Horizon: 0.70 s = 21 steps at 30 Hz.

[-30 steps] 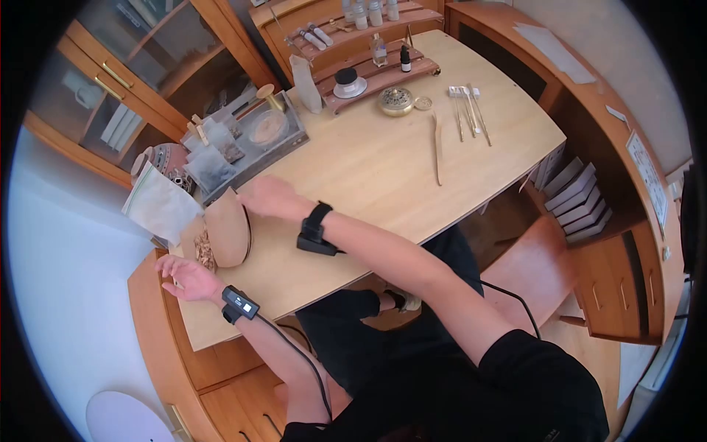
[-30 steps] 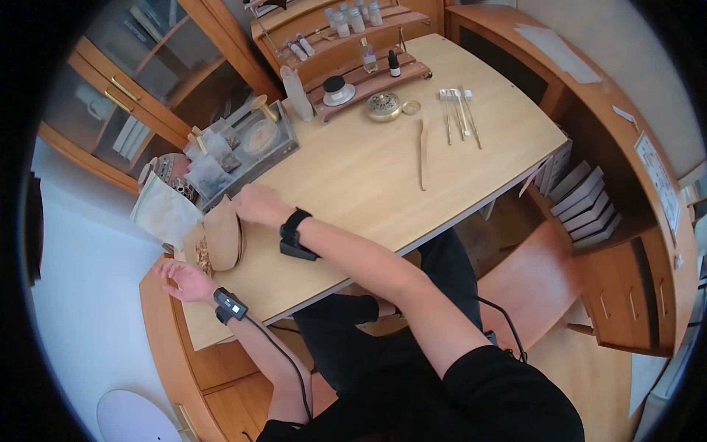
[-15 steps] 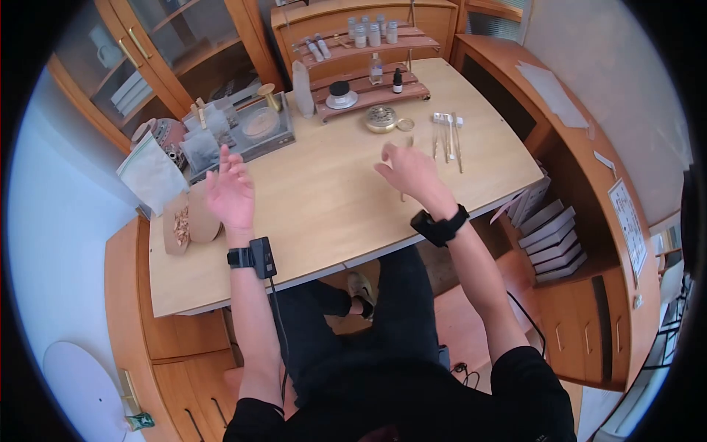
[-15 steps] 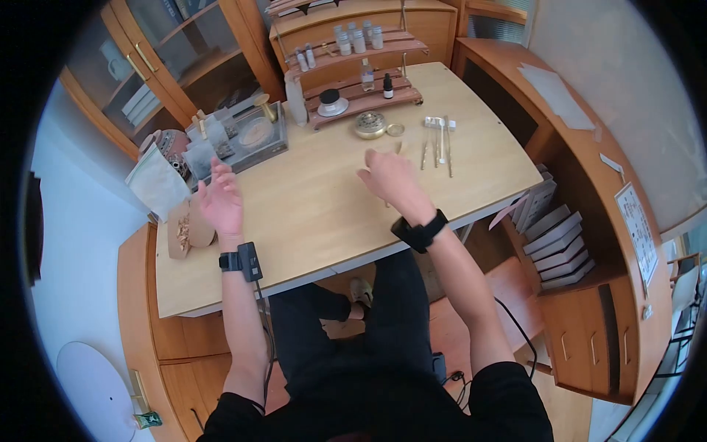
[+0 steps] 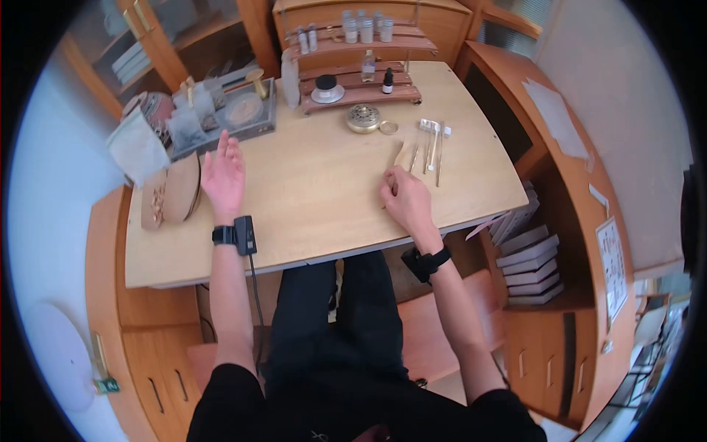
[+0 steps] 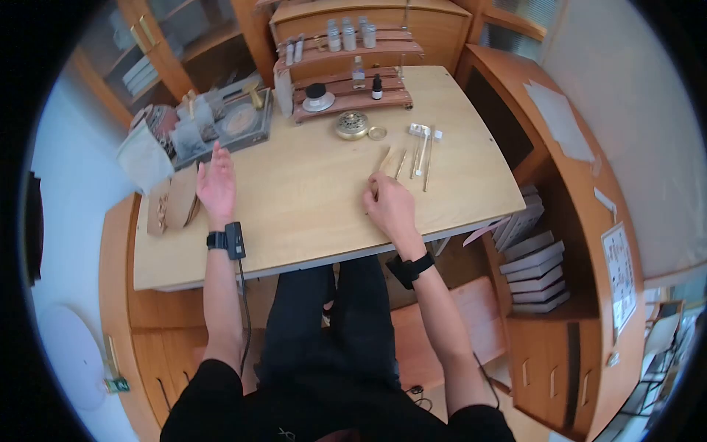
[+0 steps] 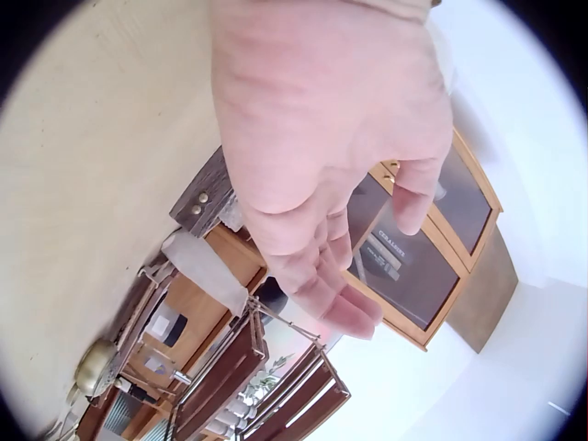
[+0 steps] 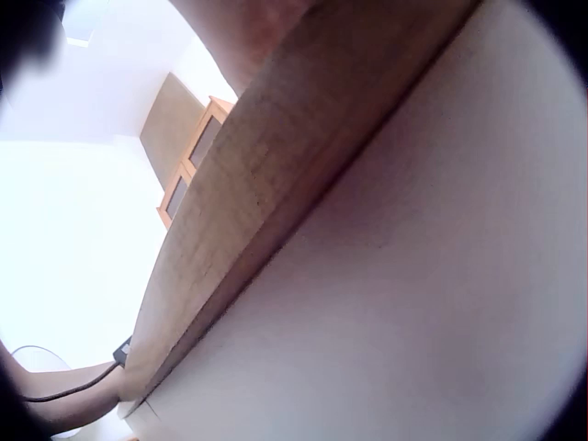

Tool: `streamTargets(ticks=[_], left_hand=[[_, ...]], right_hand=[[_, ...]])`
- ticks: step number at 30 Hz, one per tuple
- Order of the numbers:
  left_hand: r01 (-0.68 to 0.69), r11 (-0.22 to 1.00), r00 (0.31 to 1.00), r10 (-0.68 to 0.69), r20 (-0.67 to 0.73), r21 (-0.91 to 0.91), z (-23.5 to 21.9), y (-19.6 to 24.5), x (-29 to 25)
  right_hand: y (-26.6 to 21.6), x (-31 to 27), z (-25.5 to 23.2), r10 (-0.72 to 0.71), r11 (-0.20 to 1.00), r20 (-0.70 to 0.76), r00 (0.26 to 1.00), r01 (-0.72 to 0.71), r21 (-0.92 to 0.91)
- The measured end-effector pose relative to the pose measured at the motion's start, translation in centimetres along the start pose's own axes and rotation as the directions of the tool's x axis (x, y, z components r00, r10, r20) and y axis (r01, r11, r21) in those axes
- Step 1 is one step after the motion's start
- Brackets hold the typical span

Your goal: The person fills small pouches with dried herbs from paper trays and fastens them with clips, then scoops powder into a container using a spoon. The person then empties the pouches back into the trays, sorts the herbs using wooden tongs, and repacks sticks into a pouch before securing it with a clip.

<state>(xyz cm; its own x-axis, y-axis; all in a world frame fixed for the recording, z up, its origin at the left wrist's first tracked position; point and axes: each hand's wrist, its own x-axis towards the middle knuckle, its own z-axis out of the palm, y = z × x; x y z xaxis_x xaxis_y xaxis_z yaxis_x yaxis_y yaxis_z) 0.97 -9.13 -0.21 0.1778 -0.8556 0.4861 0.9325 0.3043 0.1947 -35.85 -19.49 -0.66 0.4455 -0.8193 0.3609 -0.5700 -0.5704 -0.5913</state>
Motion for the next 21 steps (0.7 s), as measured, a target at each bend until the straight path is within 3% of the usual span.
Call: streamTargets(ticks=[2, 6, 11, 21], left_hand=[[-0.033, 0.999, 0.999, 0.032, -0.019, -0.006, 0.0, 0.1, -0.2], [-0.020, 0.998, 1.000, 0.021, -0.013, 0.066, -0.1, 0.3, 0.4], [-0.018, 0.997, 0.999, 0.021, -0.032, 0.069, -0.5, 0.2, 0.3], [-0.026, 1.000, 1.000, 0.026, 0.015, -0.013, -1.8, 0.5, 0.7]], right_hand=[[-0.3, -0.1, -0.1, 0.093, 0.995, -0.026, 0.995, -0.092, 0.040], [-0.1, 0.2, 0.2, -0.045, 0.999, -0.084, 0.995, 0.043, -0.027], [-0.4, -0.1, 0.2, -0.002, 0.998, -0.043, 0.999, -0.001, -0.058], [-0.7, -0.4, 0.6, -0.060, 0.991, -0.073, 0.996, 0.051, -0.125]])
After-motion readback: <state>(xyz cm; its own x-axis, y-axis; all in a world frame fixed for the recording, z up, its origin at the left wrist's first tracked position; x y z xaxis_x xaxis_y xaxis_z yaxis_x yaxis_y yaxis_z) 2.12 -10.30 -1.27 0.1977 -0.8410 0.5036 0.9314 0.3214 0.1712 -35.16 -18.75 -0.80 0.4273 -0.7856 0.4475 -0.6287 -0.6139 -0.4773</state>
